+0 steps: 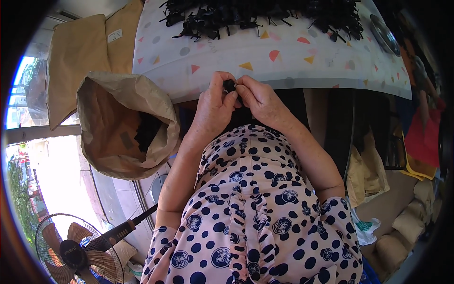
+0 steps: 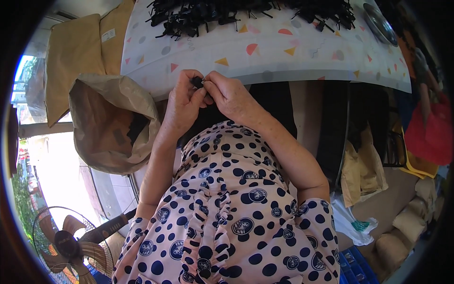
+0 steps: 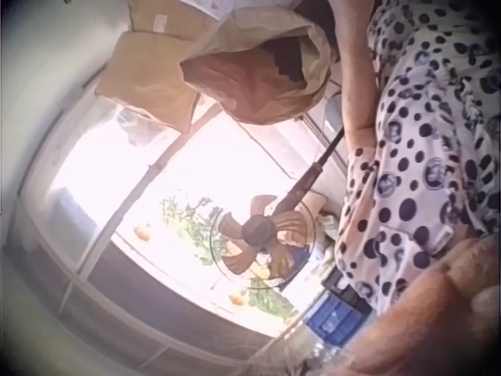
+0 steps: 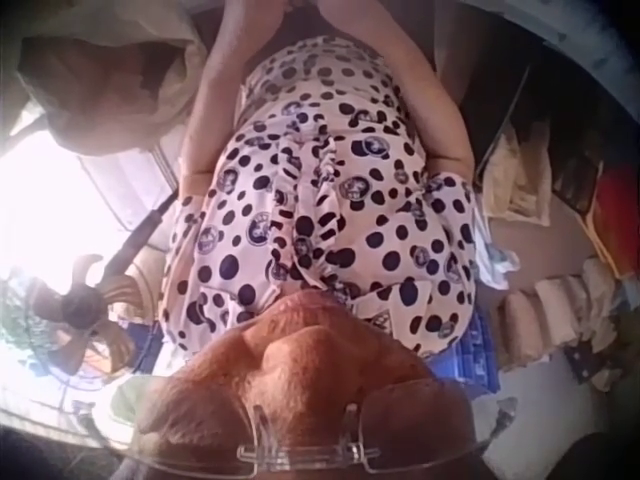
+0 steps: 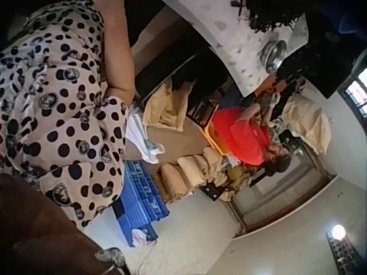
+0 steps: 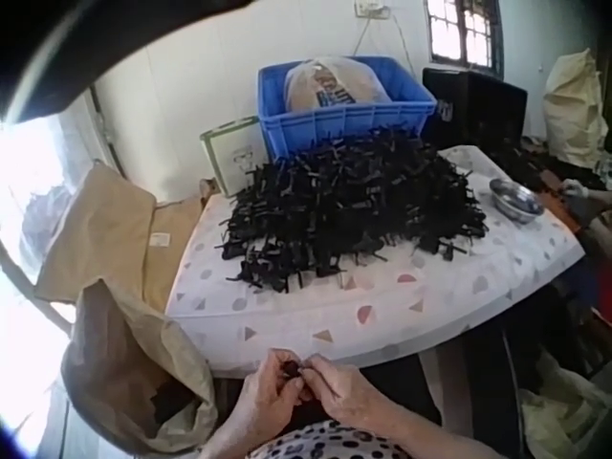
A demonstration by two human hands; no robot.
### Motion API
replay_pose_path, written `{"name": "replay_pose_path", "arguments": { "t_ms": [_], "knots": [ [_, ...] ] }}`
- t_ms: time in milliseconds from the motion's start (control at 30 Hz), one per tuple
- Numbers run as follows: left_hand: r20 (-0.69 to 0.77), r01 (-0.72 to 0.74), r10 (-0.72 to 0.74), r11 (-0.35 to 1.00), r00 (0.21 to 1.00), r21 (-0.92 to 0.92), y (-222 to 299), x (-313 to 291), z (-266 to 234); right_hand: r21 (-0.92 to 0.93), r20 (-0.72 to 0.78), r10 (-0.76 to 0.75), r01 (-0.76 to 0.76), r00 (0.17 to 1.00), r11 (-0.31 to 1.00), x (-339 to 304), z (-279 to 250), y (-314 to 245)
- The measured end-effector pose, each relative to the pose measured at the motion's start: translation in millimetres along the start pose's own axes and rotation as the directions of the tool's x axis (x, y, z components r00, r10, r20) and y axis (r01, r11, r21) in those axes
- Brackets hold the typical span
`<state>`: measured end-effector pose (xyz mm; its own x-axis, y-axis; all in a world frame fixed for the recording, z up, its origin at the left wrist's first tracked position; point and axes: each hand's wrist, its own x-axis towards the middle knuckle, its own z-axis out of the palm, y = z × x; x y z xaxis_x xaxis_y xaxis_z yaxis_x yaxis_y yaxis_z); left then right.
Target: Assembling or inspecting small black plastic components at a production workstation.
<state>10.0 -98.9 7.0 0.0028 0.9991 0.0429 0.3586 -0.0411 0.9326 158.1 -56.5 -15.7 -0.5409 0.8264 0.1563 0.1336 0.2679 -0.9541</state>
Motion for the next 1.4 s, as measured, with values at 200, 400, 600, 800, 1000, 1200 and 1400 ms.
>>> {"name": "replay_pose_path", "arguments": {
  "t_ms": [200,400,600,800,1000,1200,1400],
  "knots": [
    [-0.121,-0.127,0.167,0.951,0.978,0.281,-6,4,-1,0.018,-0.1,-0.02,0.022,0.995,1.0,10,13,-2],
    [-0.389,-0.007,0.139,0.946,0.91,0.323,-14,-9,-40,-0.462,-0.192,-0.21,0.101,0.959,0.881,63,-37,30],
    [-0.486,0.262,0.092,0.749,0.869,0.609,-47,-72,-141,-0.901,-0.188,-0.205,-0.086,0.961,0.425,121,-86,48],
    [-0.457,0.324,0.172,0.496,0.873,0.806,-68,-87,-149,-0.835,-0.2,-0.278,-0.015,0.94,0.55,122,-94,62],
    [-0.234,0.081,-0.134,0.971,0.963,-0.224,-30,-31,-80,0.023,-0.237,0.171,-0.171,0.956,0.985,90,-79,34],
    [0.091,0.157,-0.146,0.545,0.985,-0.824,-15,19,-23,0.198,-0.131,-0.032,0.058,0.991,0.978,33,-21,6],
    [0.205,0.199,-0.024,0.374,0.979,-0.906,-25,21,-17,0.354,-0.086,-0.022,0.052,0.996,0.934,8,-7,25]
  ]
}}
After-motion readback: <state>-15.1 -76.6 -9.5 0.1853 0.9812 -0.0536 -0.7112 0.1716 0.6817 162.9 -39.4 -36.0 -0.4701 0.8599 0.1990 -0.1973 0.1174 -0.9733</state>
